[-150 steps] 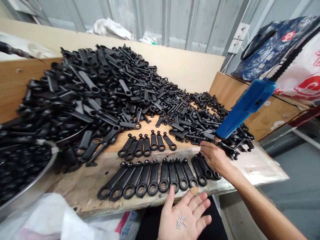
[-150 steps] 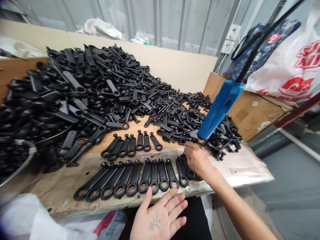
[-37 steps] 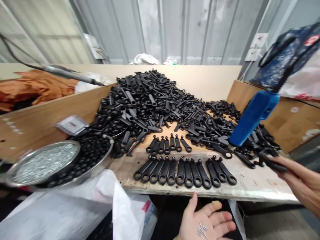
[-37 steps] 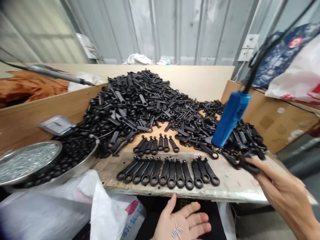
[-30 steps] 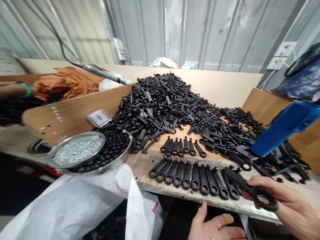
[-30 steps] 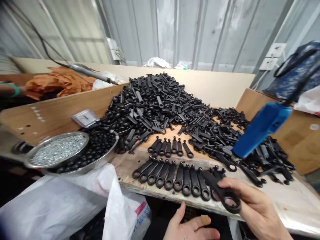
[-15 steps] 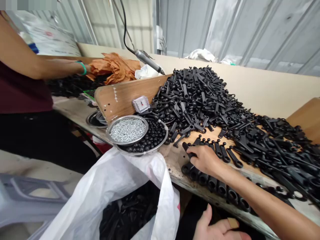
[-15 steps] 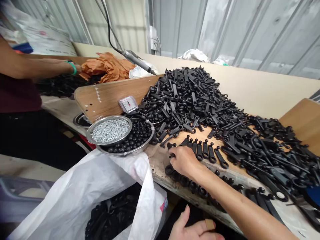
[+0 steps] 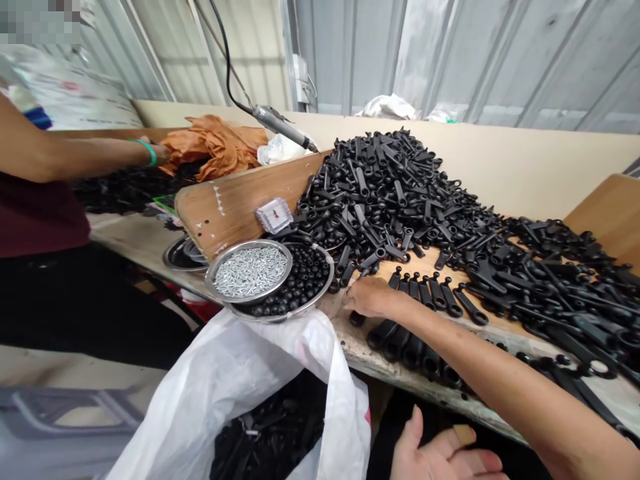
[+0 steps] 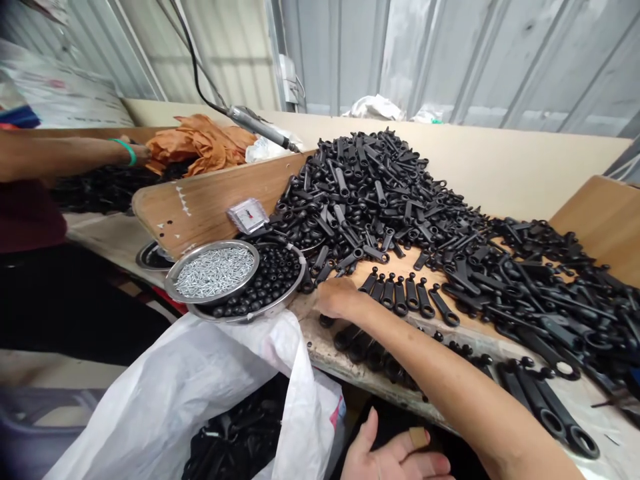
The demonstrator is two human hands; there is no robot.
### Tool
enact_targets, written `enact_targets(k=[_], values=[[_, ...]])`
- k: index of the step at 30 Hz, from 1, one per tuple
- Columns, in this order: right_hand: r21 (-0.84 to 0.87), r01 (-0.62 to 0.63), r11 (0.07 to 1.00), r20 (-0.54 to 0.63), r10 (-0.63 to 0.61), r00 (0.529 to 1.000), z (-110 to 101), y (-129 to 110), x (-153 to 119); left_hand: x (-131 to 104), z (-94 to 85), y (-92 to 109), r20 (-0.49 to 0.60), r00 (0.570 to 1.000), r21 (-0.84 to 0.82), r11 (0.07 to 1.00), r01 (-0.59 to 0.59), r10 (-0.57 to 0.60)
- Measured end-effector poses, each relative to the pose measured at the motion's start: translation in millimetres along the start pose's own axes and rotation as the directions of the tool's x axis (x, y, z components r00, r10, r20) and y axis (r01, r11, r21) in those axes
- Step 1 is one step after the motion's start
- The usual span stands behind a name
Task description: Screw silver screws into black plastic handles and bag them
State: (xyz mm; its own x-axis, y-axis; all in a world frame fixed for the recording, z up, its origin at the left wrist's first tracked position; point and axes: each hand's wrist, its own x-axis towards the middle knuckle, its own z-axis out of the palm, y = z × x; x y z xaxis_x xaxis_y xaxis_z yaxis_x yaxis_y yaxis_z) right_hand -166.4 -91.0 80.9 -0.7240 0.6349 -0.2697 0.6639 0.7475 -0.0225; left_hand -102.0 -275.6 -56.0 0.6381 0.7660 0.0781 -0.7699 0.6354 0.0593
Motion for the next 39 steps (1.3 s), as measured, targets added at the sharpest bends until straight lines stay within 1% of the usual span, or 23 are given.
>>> enact_targets(k=[2,4,9,11,15,18,20,22,23,26,27,28,29,30,32,33,35,37,39], values=[[-0.024,0.039,0.999,-0.012,-0.039,0.999,1,9,-3,0,-2.1,1,-0.001,1.0,0.001,1.0,0.0,0.0],[-0.047,0.08,0.996,-0.029,-0.081,0.996,7,14,-7,2,-3.4,0,-0.009,1.0,-0.003,1.0,-0.001,0.001],[-0.059,0.162,0.985,-0.006,-0.162,0.987,21,13,-18,6,-1.6,-4,-0.023,1.0,-0.04,0.999,0.017,-0.017],[-0.053,0.201,0.978,0.0,-0.201,0.98,22,14,-24,7,-0.1,-5,-0.037,0.999,-0.049,0.999,0.018,-0.02],[-0.052,0.277,0.959,-0.022,-0.279,0.96,23,19,-33,9,3.9,-6,-0.081,0.997,-0.038,0.999,0.015,-0.018],[-0.047,0.309,0.95,-0.041,-0.311,0.95,25,20,-33,12,8.7,-6,-0.087,0.995,-0.008,0.998,0.057,-0.058],[-0.033,0.3,0.953,-0.07,-0.301,0.951,27,20,-37,13,12.4,-6,-0.085,0.994,-0.004,0.997,0.072,-0.072],[-0.015,0.289,0.957,-0.141,-0.288,0.947,27,22,-50,14,15.2,-5,-0.089,0.992,-0.016,0.996,0.089,-0.09],[-0.006,0.298,0.954,-0.197,-0.294,0.935,27,24,-62,15,16.0,-5,-0.095,0.991,-0.025,0.995,0.097,-0.099],[0.034,0.367,0.929,-0.379,-0.328,0.865,35,35,-111,18,15.0,-3,-0.112,0.985,-0.036,0.991,0.125,-0.129],[0.057,0.372,0.927,-0.42,-0.315,0.851,40,38,-130,19,13.8,-3,-0.114,0.985,-0.036,0.992,0.124,-0.127],[0.084,0.347,0.934,-0.44,-0.278,0.854,48,42,-149,20,12.5,-3,-0.117,0.985,-0.038,0.992,0.122,-0.125],[0.11,0.286,0.952,-0.461,-0.206,0.863,57,46,-165,21,11.1,-4,-0.123,0.985,-0.042,0.992,0.12,-0.124],[0.121,0.217,0.969,-0.491,-0.132,0.861,67,50,-179,23,9.9,-5,-0.133,0.983,-0.048,0.992,0.117,-0.123],[0.106,0.097,0.99,-0.527,-0.026,0.849,87,56,-196,25,8.1,-10,-0.155,0.98,-0.06,0.991,0.117,-0.125],[0.089,0.056,0.994,-0.536,0.001,0.844,97,59,-199,26,7.3,-13,-0.163,0.979,-0.065,0.991,0.114,-0.124],[0.058,0.013,0.998,-0.528,0.02,0.849,113,61,-197,28,5.9,-19,-0.161,0.979,-0.069,0.991,0.111,-0.121],[0.04,0.015,0.999,-0.509,0.008,0.861,125,61,-191,29,3.9,-24,-0.148,0.981,-0.06,0.991,0.118,-0.126],[0.022,0.042,0.999,-0.494,-0.026,0.869,133,60,-185,29,1.6,-27,-0.131,0.982,-0.034,0.991,0.133,-0.136]])
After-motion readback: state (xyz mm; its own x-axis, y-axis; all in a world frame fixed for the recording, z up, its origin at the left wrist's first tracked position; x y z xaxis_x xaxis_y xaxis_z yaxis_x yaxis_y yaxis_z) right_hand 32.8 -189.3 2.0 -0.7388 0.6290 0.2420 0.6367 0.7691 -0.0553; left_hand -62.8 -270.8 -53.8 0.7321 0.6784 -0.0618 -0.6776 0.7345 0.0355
